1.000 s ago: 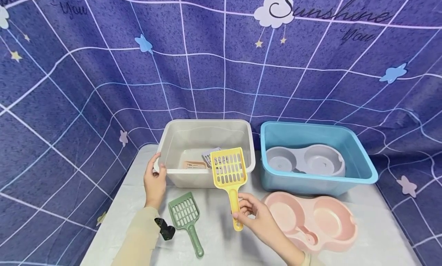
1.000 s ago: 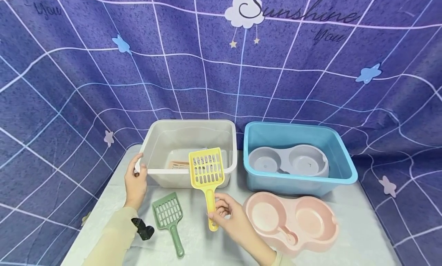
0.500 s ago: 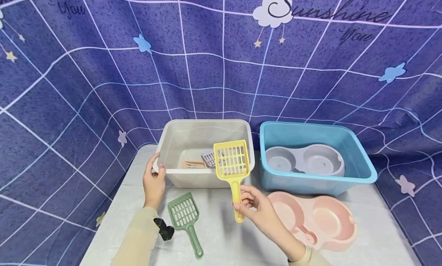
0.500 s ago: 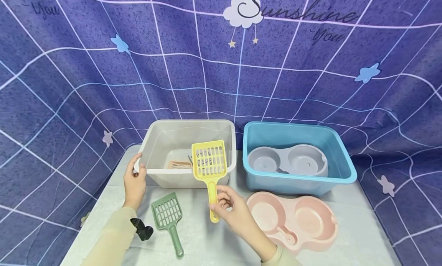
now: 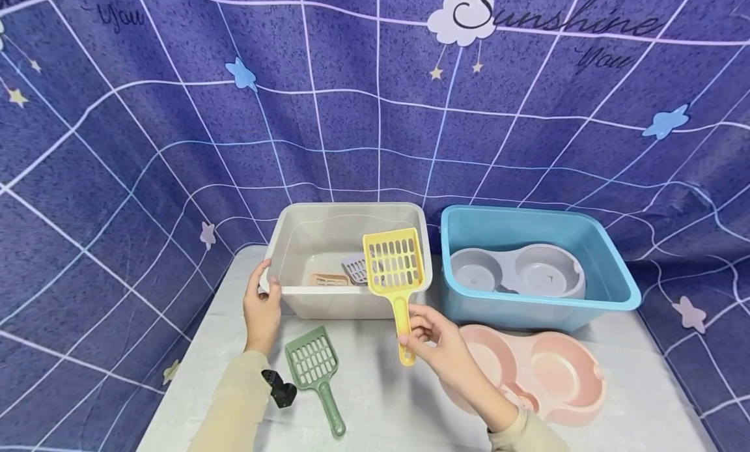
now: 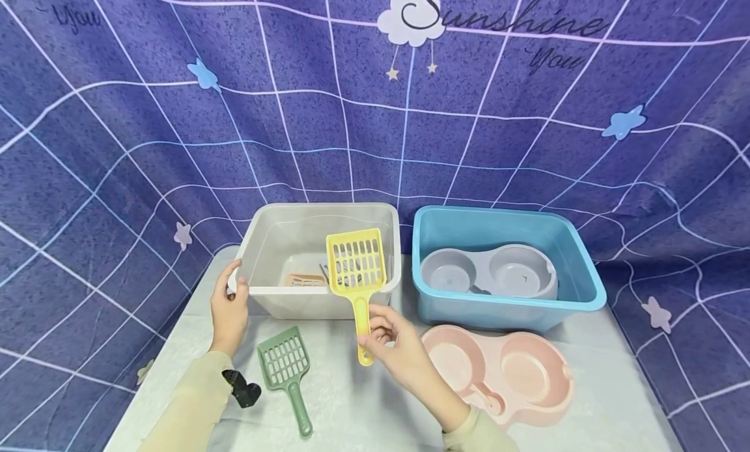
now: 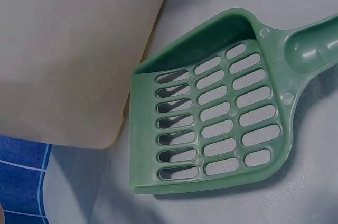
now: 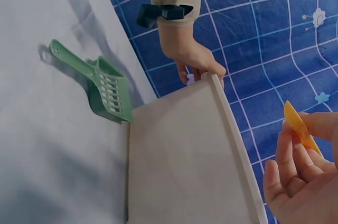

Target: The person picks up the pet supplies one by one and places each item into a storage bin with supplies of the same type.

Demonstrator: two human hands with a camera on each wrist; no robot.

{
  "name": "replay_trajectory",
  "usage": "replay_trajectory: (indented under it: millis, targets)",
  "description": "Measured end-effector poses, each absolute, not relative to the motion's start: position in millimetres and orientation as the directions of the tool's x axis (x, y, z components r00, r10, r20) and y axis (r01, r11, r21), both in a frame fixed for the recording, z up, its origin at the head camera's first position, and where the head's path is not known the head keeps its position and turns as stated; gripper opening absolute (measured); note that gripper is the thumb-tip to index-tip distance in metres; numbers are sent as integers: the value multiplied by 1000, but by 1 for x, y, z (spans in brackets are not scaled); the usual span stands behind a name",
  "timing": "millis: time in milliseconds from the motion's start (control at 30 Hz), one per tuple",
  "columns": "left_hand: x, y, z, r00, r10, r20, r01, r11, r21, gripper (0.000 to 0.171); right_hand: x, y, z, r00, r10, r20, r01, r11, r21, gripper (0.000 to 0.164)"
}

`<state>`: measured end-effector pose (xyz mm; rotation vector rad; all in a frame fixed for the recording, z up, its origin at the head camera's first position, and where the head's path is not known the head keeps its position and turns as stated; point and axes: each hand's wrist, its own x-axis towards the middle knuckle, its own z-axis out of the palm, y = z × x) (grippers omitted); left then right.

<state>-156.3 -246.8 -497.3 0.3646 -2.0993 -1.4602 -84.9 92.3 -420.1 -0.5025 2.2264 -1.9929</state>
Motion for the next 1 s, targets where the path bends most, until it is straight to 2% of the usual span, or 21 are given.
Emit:
replay_trajectory:
  millis: [667, 867, 1000]
  targets:
    - [-155, -245, -495, -843, -484, 234, 70, 333, 940, 43, -109, 90, -413, -947, -259, 188, -212, 66, -975, 47]
    - [-156, -246, -495, -845, -474, 249, 89, 335, 938, 45, -119, 85, -409, -937, -268, 222, -244, 51, -968, 49]
    - [-157, -247, -495, -835, -483, 264, 92, 349, 932, 43, -127, 80, -406, -942, -271, 196, -218, 55, -974, 48]
